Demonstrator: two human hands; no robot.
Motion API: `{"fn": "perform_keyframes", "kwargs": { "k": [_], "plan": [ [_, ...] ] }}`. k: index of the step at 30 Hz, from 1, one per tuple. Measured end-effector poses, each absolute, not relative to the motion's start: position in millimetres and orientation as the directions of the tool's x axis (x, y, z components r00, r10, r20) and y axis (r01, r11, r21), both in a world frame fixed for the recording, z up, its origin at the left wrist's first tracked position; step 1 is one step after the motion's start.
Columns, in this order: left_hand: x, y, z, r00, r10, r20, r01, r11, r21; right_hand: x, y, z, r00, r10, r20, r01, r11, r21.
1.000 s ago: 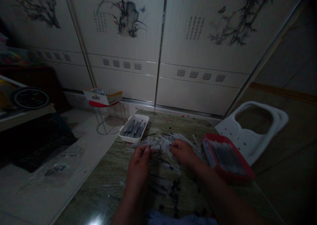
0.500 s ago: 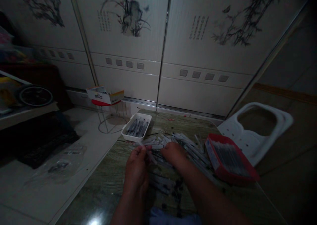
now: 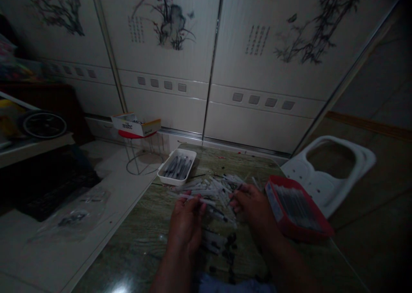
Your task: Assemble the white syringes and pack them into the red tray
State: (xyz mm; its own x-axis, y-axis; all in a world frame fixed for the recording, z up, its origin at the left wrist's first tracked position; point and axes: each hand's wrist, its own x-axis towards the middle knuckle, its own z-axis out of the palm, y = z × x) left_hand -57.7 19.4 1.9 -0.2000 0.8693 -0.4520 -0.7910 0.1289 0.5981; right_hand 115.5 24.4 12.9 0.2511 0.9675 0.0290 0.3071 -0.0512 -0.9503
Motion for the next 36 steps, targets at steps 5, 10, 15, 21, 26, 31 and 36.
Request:
{"fn": "perform_keyframes", "kwargs": {
  "k": [5, 10, 15, 21, 26, 31, 36],
  "plan": [
    [-52, 18, -1, -0.128, 0.860, -0.495, -0.857, 0.156, 0.492, 112, -3, 21, 0.310, 0.950, 0.031, -0.092, 0.062, -0.994],
    [-48, 19, -2, -0.103, 0.846, -0.523, -0.875, 0.173, 0.453, 104, -13, 27, 0.334, 0.942, 0.039, -0.106, 0.078, -0.991],
    [-46, 19, -3, -0.093, 0.846, -0.525, -0.889, 0.167, 0.427, 97, -14, 27, 0.328, 0.940, 0.087, -0.052, 0.110, -0.993],
    [-45, 19, 0, -0.064, 0.840, -0.539, -0.900, 0.185, 0.395, 89, -13, 19, 0.321, 0.939, 0.122, -0.048, 0.145, -0.988],
    [-44, 18, 2, -0.032, 0.836, -0.547, -0.908, 0.204, 0.365, 87, -12, 15, 0.259, 0.956, 0.140, 0.067, 0.126, -0.990],
    [-44, 19, 1, -0.031, 0.834, -0.550, -0.909, 0.206, 0.363, 90, -13, 15, 0.259, 0.960, 0.103, 0.129, 0.071, -0.989],
    [-43, 19, 2, -0.034, 0.831, -0.556, -0.905, 0.210, 0.370, 96, -16, 18, 0.311, 0.948, 0.070, 0.047, 0.058, -0.997]
  ]
}}
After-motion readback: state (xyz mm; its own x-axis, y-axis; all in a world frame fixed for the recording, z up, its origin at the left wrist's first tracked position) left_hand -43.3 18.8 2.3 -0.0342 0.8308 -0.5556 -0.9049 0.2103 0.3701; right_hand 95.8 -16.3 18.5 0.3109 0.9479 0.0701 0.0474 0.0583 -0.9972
